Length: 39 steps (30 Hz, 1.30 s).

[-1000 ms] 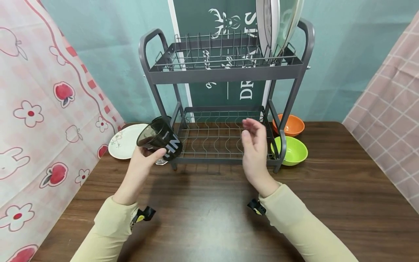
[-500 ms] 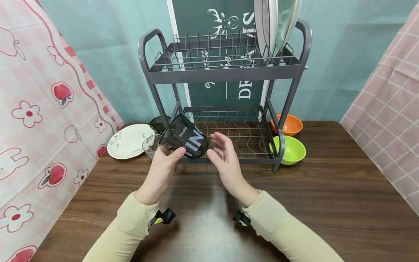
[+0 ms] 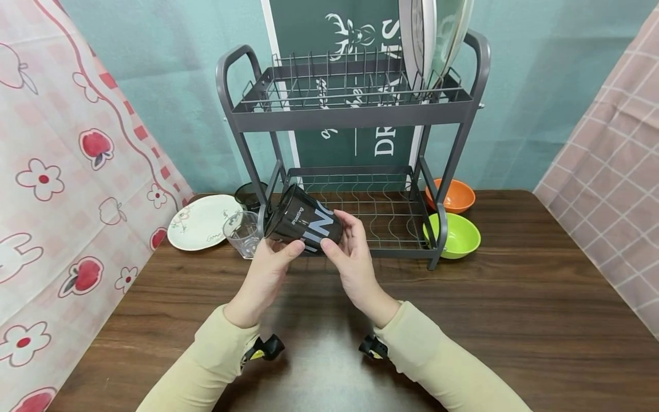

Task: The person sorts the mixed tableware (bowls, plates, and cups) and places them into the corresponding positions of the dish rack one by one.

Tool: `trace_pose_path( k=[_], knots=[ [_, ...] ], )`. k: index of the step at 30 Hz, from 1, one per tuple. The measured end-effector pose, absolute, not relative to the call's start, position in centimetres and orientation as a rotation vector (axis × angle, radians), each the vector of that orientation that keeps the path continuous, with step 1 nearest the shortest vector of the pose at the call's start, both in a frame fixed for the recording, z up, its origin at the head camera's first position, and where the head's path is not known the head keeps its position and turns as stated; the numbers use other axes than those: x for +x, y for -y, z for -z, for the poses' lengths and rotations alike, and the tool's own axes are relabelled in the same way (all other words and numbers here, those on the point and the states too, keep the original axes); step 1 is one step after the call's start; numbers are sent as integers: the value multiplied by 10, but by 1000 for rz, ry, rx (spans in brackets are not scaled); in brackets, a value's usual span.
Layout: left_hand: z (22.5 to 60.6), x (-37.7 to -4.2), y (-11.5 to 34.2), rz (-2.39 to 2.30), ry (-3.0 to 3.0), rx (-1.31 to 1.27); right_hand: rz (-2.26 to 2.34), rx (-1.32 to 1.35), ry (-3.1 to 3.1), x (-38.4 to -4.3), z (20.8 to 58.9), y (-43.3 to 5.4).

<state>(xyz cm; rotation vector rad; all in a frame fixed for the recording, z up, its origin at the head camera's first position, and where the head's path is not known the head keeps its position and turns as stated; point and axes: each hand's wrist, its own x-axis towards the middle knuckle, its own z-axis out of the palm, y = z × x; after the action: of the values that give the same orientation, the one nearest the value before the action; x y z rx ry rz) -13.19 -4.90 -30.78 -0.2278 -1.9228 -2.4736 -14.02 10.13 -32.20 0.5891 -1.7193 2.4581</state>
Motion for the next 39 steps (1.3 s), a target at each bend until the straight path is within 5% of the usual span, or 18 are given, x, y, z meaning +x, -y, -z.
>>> trace_pose_path(
  k=[8, 21, 39],
  knots=[
    [313, -139, 53, 2251, 2156, -350, -2424, 448, 1633, -145, 313, -117],
    [315, -193, 93, 1788, 1936, -58, -2075, 323, 1840, -169, 292, -166],
    [317, -238, 98, 1809, 2067, -12, -1177, 249, 2588, -203, 271, -200]
  ],
)
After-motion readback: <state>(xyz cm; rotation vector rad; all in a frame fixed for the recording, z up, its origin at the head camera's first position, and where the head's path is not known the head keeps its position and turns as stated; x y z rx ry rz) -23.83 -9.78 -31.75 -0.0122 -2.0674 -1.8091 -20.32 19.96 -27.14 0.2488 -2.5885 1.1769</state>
